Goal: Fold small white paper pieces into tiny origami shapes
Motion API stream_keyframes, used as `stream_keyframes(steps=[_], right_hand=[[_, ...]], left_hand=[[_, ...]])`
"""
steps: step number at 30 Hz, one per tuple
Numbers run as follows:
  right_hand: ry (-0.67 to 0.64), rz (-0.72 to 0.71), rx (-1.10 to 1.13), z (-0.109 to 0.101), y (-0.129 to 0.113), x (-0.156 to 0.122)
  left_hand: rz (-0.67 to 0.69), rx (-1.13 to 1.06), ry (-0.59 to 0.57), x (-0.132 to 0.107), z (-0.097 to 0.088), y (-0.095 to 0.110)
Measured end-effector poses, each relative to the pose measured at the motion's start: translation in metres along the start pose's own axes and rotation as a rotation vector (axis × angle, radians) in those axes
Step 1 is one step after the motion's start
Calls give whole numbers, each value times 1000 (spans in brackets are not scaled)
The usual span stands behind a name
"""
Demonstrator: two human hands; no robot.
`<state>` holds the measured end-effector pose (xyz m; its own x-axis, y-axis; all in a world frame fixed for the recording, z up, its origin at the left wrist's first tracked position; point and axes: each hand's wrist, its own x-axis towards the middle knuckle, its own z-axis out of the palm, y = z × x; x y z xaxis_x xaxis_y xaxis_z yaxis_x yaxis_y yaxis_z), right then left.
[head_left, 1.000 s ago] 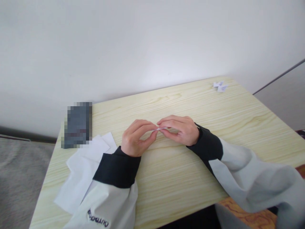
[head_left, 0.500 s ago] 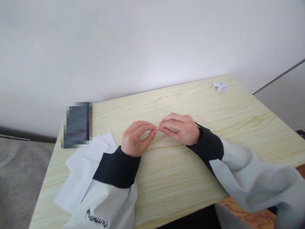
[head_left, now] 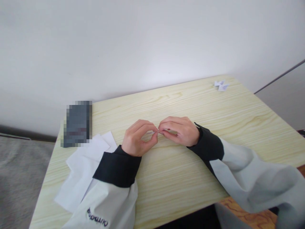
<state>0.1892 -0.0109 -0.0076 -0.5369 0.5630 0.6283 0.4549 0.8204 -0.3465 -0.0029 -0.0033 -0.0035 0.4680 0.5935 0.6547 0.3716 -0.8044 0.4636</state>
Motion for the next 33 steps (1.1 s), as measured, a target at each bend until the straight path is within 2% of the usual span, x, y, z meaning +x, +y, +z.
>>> stream_keyframes(steps=[6,13,19,23,28,33], right_hand=[[6,103,111,2,-3,0],[57,140,226,2,-1,1],[66,194,265,0,-3,3],[57,272,292,0,-3,3],[104,388,291,3,2,-1],[132,326,204,2,0,0]], left_hand=[[-23,31,46,1,-1,4],[-33,46,70,1,-4,2],[-117,8,56,0,-5,3],[-165,-19,30,-1,-6,0],[-137,11,36,-1,-7,-3],[-137,45,31,0,-7,0]])
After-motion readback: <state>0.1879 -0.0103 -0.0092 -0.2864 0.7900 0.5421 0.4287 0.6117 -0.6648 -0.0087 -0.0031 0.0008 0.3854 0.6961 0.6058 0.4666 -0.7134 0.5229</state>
